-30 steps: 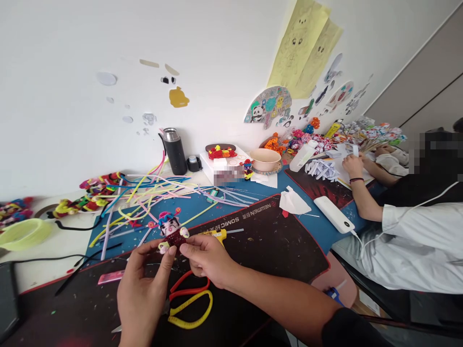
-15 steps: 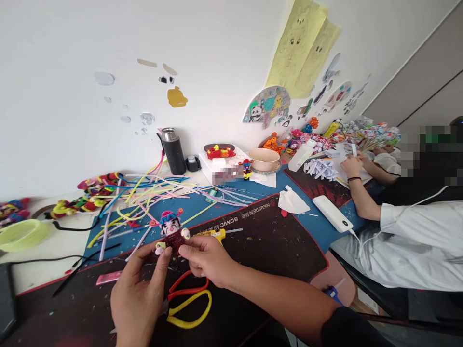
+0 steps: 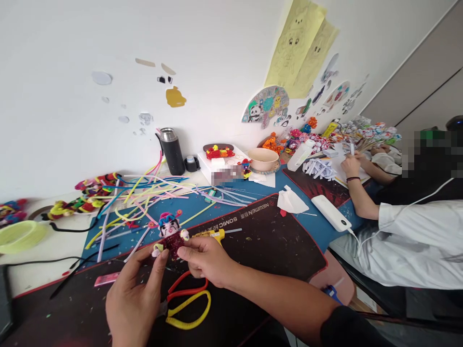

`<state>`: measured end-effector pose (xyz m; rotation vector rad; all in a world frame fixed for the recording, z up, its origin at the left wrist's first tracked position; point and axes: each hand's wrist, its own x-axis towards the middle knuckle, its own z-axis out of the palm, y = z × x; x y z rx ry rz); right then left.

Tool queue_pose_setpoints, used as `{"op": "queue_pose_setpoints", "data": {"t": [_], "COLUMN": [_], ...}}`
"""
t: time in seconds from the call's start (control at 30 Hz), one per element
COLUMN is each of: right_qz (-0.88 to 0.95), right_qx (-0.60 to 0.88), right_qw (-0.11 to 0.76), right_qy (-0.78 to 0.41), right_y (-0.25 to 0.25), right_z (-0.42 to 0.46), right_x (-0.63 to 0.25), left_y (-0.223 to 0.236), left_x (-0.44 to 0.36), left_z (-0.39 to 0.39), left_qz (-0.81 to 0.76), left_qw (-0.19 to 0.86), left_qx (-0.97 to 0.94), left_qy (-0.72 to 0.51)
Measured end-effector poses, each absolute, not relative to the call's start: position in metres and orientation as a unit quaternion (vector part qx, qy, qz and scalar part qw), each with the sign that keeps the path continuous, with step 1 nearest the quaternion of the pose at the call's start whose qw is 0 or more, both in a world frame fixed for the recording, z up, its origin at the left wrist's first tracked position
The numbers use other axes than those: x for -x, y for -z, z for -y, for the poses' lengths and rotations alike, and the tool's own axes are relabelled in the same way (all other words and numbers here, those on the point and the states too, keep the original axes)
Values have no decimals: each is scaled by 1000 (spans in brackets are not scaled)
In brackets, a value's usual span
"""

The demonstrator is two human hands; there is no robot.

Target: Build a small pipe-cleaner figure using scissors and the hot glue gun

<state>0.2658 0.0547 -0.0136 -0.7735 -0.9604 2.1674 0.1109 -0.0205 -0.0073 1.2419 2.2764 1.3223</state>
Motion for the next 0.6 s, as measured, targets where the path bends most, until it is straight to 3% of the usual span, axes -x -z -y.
{"op": "queue_pose_setpoints", "data": {"t": [0.6], "right_qz": [378], "right_qx": [298], "right_qw": [307], "right_qy": [-821], "right_y": [16], "right_z": [-54], "right_x": [-267], "left_y": [10], "left_x": [-111], "left_z": [21], "left_qz": [-759], "left_qw": [172], "left_qx": [-413], "left_qy": [-473]}}
